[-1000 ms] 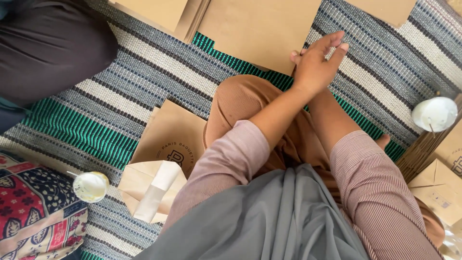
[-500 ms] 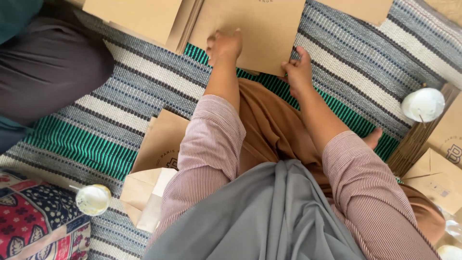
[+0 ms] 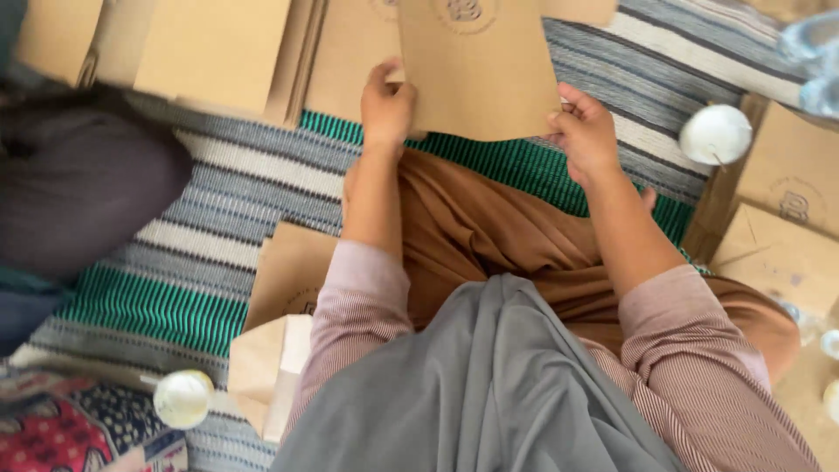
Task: The person sits on a rug and folds flat brown paper bags into standing pouches. They fold the bottom corners inward to create a flat base, then fold the top flaps down to close the bag. The person handles multiple bags one at a time, stacking the finished ones.
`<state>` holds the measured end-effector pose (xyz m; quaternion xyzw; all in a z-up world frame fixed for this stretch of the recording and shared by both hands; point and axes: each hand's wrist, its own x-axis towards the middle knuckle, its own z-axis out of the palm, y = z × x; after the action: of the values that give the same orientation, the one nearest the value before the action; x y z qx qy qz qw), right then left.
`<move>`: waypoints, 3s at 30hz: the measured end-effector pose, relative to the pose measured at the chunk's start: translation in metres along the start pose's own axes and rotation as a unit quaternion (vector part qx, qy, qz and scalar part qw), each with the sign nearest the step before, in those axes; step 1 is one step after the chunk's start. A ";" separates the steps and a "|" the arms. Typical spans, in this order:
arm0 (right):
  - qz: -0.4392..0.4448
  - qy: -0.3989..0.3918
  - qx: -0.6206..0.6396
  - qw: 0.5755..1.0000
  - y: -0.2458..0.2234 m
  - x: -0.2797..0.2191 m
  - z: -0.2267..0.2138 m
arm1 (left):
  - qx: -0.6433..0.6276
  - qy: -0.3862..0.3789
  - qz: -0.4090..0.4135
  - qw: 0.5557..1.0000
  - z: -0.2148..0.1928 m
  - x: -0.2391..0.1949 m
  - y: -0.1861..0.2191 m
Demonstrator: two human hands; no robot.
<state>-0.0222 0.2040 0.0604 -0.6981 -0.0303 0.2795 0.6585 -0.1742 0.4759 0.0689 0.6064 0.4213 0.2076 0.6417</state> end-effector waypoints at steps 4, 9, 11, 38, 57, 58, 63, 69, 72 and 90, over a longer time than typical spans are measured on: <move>-0.031 0.022 0.073 0.997 -0.046 -0.053 -0.066 | -0.122 -0.158 0.084 0.976 0.007 -0.078 0.052; -0.128 0.067 0.047 0.988 -0.070 -0.083 -0.133 | -0.028 -0.308 0.190 0.932 0.054 -0.079 0.049; -0.147 0.086 0.086 0.982 -0.082 -0.097 -0.148 | -0.010 -0.337 0.188 0.922 0.069 -0.091 0.062; -0.353 -0.034 -0.189 0.916 -0.106 -0.182 -0.057 | -0.163 -0.412 0.285 0.850 0.136 -0.190 0.075; -0.442 -0.058 -0.053 0.893 -0.085 -0.167 -0.086 | -0.187 -0.414 0.337 0.824 0.162 -0.176 0.046; -0.442 -0.059 -0.052 0.893 -0.074 -0.156 -0.092 | -0.187 -0.414 0.337 0.825 0.163 -0.171 0.043; -0.464 0.008 -0.089 0.881 -0.014 -0.113 -0.140 | -0.113 -0.241 0.445 0.855 0.169 -0.152 0.030; -0.470 0.056 -0.141 0.869 -0.001 -0.112 -0.157 | -0.087 -0.156 0.488 0.855 0.172 -0.146 0.016; -0.465 0.061 -0.120 0.875 -0.005 -0.119 -0.143 | -0.069 -0.157 0.491 0.854 0.167 -0.174 0.041; -0.579 0.033 -0.175 0.795 -0.165 -0.203 -0.103 | 0.095 -0.115 0.687 0.711 0.184 -0.186 -0.007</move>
<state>-0.0951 0.0489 0.2837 -0.6625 -0.4553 -0.1878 0.5644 -0.1337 0.2188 0.0997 0.8056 -0.1711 0.4787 0.3043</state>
